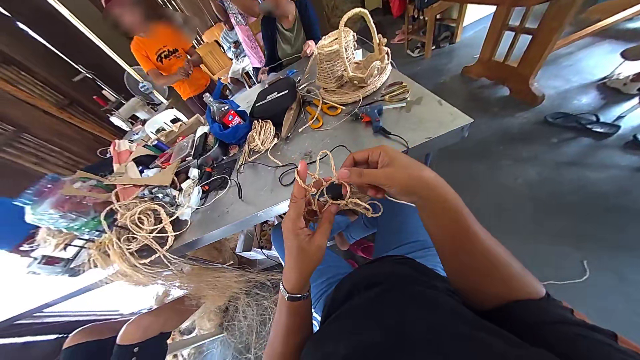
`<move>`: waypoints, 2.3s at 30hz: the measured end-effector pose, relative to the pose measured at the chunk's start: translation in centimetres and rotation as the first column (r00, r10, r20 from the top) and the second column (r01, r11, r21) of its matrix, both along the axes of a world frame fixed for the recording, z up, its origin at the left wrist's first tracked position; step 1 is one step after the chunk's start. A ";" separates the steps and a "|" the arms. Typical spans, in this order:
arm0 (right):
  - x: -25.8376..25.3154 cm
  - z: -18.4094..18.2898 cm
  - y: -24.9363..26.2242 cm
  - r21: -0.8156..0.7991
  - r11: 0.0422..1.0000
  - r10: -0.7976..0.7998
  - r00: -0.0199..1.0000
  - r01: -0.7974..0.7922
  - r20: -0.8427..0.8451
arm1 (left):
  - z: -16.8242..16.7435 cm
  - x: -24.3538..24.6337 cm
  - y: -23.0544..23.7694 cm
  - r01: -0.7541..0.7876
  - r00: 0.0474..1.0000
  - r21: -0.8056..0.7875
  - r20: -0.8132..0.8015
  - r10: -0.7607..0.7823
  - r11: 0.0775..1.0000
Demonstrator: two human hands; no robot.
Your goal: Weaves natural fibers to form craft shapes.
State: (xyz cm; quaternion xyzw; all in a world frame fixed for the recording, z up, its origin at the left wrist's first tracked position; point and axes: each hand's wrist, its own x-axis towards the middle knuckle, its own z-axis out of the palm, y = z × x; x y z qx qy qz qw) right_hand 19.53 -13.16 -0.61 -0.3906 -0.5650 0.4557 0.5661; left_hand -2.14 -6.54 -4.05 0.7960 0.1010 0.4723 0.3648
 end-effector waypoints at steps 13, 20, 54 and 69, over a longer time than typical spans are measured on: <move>-1.5 -0.3 -0.3 0.201 0.949 -0.265 0.960 0.243 0.093 | 0.6 -0.5 -0.6 0.201 0.978 -0.177 0.093 -0.187 0.963; -2.0 -1.0 -0.2 0.135 0.970 -0.218 0.971 0.203 0.103 | -0.1 -0.8 -0.3 0.216 0.973 -0.223 0.131 -0.191 0.951; 0.0 -2.6 0.9 0.301 0.931 -0.307 0.889 0.206 0.340 | -3.0 -1.7 1.7 0.200 0.979 -0.350 0.105 -0.174 0.915; -1.3 -2.7 1.1 0.242 0.959 -0.207 0.951 0.150 0.228 | -2.8 0.7 -0.1 -0.041 0.992 -0.199 0.105 0.063 0.979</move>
